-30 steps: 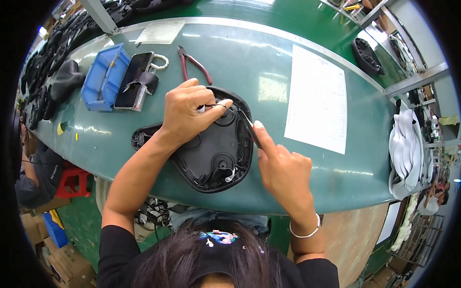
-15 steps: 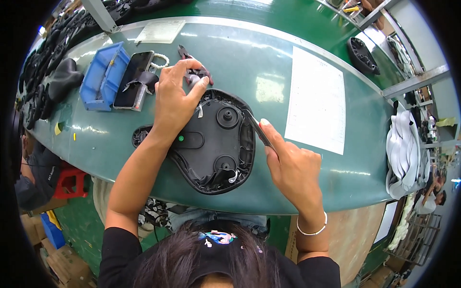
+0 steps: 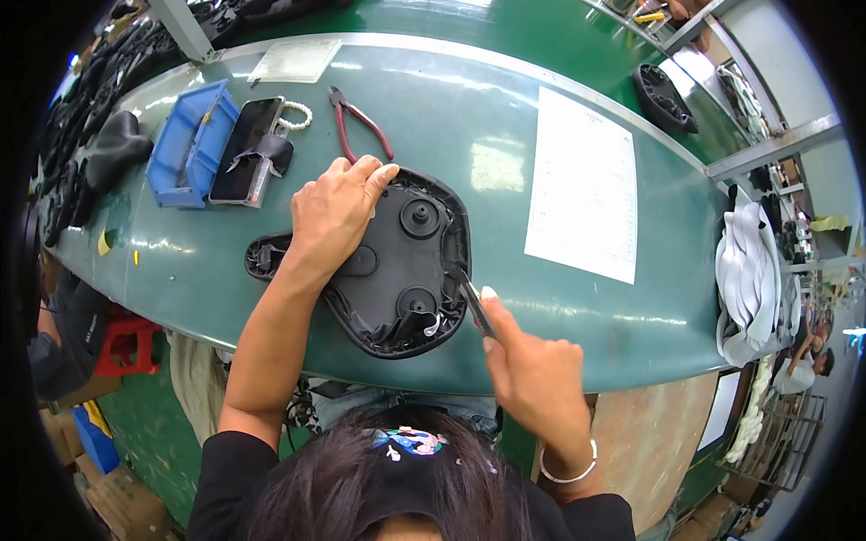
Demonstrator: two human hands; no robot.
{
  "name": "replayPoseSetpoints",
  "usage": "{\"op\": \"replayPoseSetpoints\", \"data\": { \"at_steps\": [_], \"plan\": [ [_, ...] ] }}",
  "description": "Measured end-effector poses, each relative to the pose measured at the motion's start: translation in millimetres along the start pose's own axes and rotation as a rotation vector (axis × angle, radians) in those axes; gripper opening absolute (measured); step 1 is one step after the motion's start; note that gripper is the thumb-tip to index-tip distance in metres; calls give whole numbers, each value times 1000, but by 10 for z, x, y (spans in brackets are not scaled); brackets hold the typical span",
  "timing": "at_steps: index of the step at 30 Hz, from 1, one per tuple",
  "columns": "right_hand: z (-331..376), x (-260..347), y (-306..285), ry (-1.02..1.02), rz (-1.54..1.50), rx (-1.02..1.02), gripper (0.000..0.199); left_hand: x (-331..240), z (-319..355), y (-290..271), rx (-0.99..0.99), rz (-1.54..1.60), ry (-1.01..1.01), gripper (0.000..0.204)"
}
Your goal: Trimming excess material from bicycle seats using a utility knife.
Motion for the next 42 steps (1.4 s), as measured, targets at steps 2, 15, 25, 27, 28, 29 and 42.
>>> {"op": "replayPoseSetpoints", "data": {
  "at_steps": [2, 15, 25, 27, 28, 29, 42],
  "plan": [
    [-105, -122, -10, -9, -213, -114, 52, 31, 15, -18, -13, -1, -2, 42],
    [-990, -195, 354, -69, -584, -246, 56, 56, 276, -47, -89, -41, -73, 35],
    [-908, -259, 295, 61, -1194, -234, 45, -568, 269, -48, -157, 234, 662, 22],
    [-846, -117, 190, 1, -1038, -240, 47, -554, 289, 44, -123, 156, 718, 14],
    [-795, -114, 141, 57, -975, -257, 47, -538, 291, 55, -120, 156, 713, 14],
    [-737, -128, 130, 111, -910, -273, 47, -504, 287, 47, -139, 196, 676, 12],
    [-130, -130, -82, -170, 16, -145, 49, -273, 155, -206, -480, 379, 353, 15]
  ]
}}
Point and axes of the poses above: each hand's wrist, its own z-axis away from the middle knuckle, its own y-axis out of the palm, x = y × z, the point moved 5 cm from there along -z, towards the middle knuckle, and after that the axes turned 2 degrees about -x, right-handed, at the moved point
